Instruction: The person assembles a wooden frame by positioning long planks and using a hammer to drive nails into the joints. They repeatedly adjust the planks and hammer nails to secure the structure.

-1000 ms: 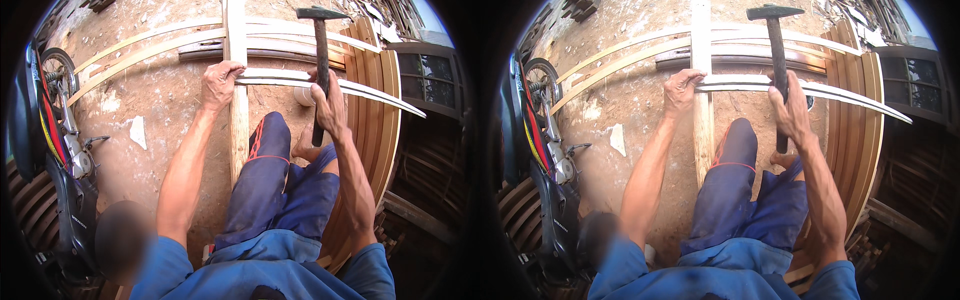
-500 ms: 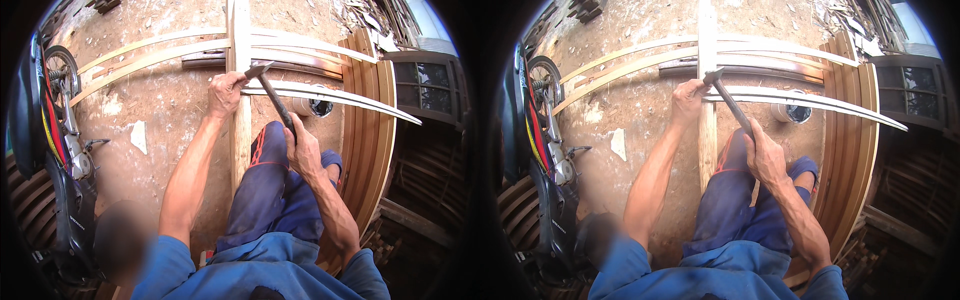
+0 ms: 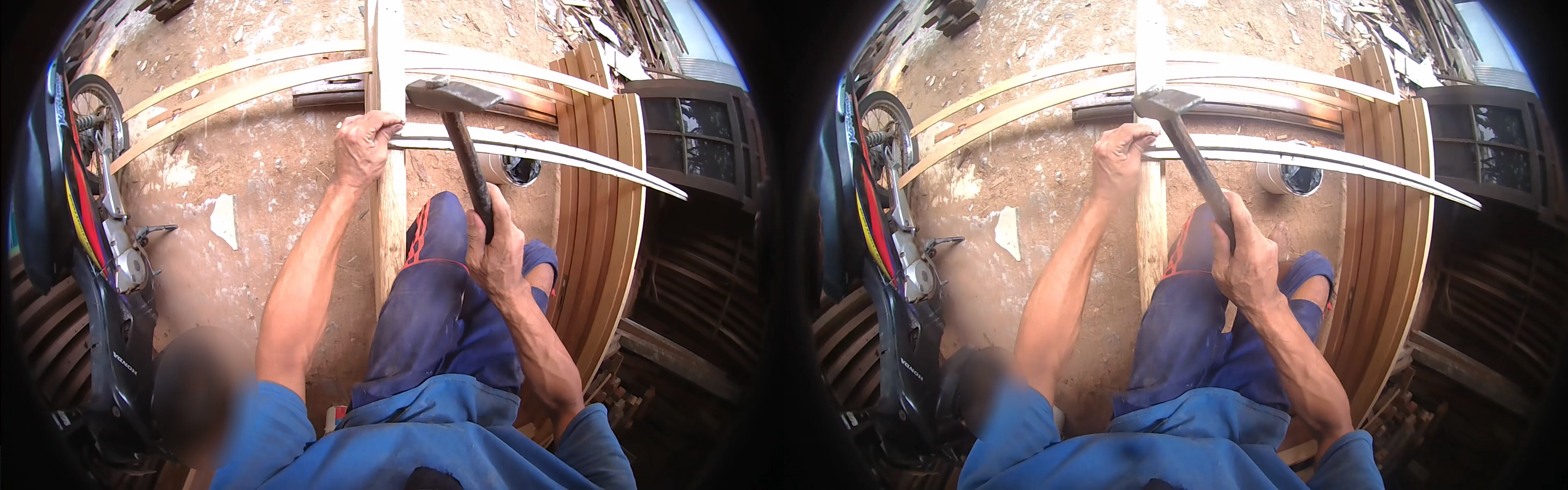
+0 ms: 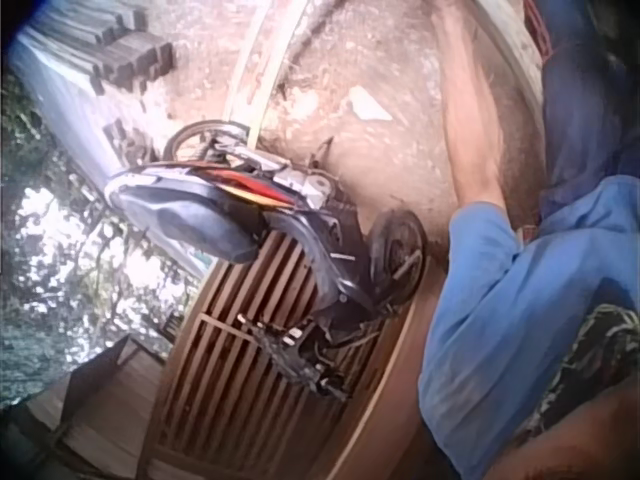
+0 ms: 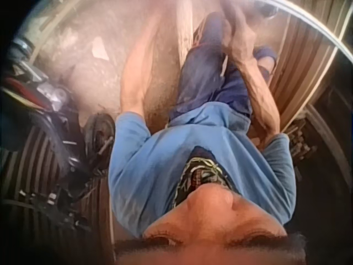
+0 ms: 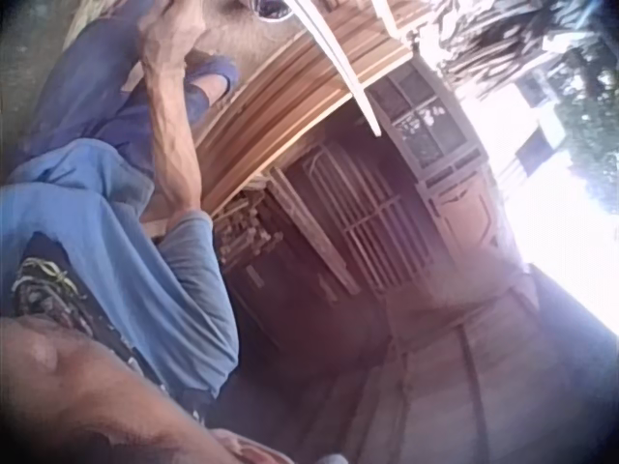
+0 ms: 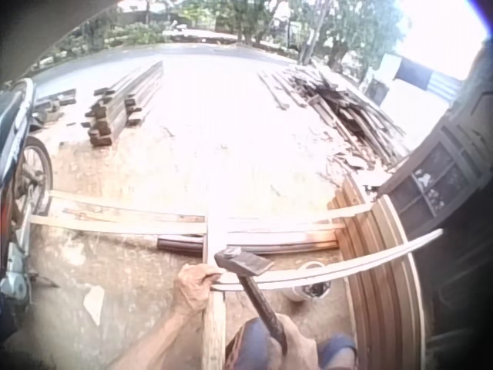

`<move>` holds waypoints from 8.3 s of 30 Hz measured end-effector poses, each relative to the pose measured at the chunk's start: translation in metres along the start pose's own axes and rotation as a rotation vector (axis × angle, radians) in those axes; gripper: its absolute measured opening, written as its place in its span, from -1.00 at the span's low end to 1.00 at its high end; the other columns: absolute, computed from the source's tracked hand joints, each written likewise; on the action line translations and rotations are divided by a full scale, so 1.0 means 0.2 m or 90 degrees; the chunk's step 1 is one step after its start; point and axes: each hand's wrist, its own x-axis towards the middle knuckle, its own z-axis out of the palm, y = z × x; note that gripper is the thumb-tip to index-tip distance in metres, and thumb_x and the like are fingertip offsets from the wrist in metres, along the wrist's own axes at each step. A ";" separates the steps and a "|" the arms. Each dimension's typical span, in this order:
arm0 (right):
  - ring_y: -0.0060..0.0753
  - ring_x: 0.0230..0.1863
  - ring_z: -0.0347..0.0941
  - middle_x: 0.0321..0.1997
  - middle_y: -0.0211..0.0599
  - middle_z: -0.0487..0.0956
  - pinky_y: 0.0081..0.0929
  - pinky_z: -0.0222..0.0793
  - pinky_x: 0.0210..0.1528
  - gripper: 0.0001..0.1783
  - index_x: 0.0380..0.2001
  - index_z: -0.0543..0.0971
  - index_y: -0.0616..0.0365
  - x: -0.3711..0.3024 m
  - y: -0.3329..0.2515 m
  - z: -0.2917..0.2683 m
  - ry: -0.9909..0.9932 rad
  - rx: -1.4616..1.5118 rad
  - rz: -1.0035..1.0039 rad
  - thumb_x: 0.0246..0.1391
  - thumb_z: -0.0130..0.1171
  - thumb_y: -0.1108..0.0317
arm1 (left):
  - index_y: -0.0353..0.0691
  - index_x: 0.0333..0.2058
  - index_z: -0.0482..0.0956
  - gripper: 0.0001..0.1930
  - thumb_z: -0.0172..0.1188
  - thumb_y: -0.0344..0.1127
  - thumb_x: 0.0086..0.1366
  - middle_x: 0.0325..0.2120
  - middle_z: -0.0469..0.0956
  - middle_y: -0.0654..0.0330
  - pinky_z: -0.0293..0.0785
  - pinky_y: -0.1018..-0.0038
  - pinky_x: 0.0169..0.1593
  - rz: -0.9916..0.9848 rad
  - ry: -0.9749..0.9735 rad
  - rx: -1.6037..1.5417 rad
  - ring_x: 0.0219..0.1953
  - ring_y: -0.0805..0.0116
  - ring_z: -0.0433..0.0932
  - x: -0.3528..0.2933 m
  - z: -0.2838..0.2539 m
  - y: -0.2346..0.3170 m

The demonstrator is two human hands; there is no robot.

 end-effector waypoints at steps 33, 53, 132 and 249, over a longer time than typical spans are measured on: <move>-0.33 -0.30 0.53 -0.41 -0.34 0.63 -0.14 0.11 0.32 -0.52 -0.22 0.64 0.20 0.52 0.72 0.03 0.103 -0.089 0.166 0.11 0.36 -0.05 | -0.09 -0.22 0.70 -0.90 0.27 -0.32 0.32 -0.35 0.73 0.23 0.64 0.46 -0.19 -0.009 0.011 -0.026 -0.29 0.42 0.70 -0.03 0.02 -0.01; -0.14 -0.18 0.41 -0.31 -0.17 0.48 -0.03 0.12 0.26 -0.63 -0.23 0.52 0.24 0.49 0.75 -0.05 0.013 -0.115 0.063 0.31 0.02 0.09 | -0.13 -0.50 0.62 -0.93 0.18 -0.34 0.07 -0.58 0.64 0.16 0.44 0.39 -0.27 0.126 -0.117 0.439 -0.49 0.29 0.64 0.09 0.78 0.35; -0.05 -0.46 0.61 -0.39 -0.01 0.59 -0.28 0.49 -0.43 -0.50 0.21 0.31 0.26 -0.15 0.20 -0.15 -0.170 0.021 0.097 0.26 0.15 0.37 | -0.16 -0.49 0.55 -0.91 0.07 -0.36 0.12 -0.60 0.55 0.18 0.40 0.36 -0.32 0.161 -0.087 0.442 -0.56 0.29 0.53 0.08 0.79 0.35; -0.64 -0.73 0.20 -0.63 -0.55 0.27 -0.59 0.27 -0.70 -0.74 -0.26 0.30 0.06 -0.64 0.78 -0.30 0.569 0.649 0.583 0.34 0.12 0.18 | -0.33 -0.01 0.49 -0.61 0.23 -0.36 0.19 -0.36 0.54 -0.04 0.42 0.11 -0.09 0.078 -0.026 0.228 -0.29 -0.07 0.52 -0.40 0.31 0.84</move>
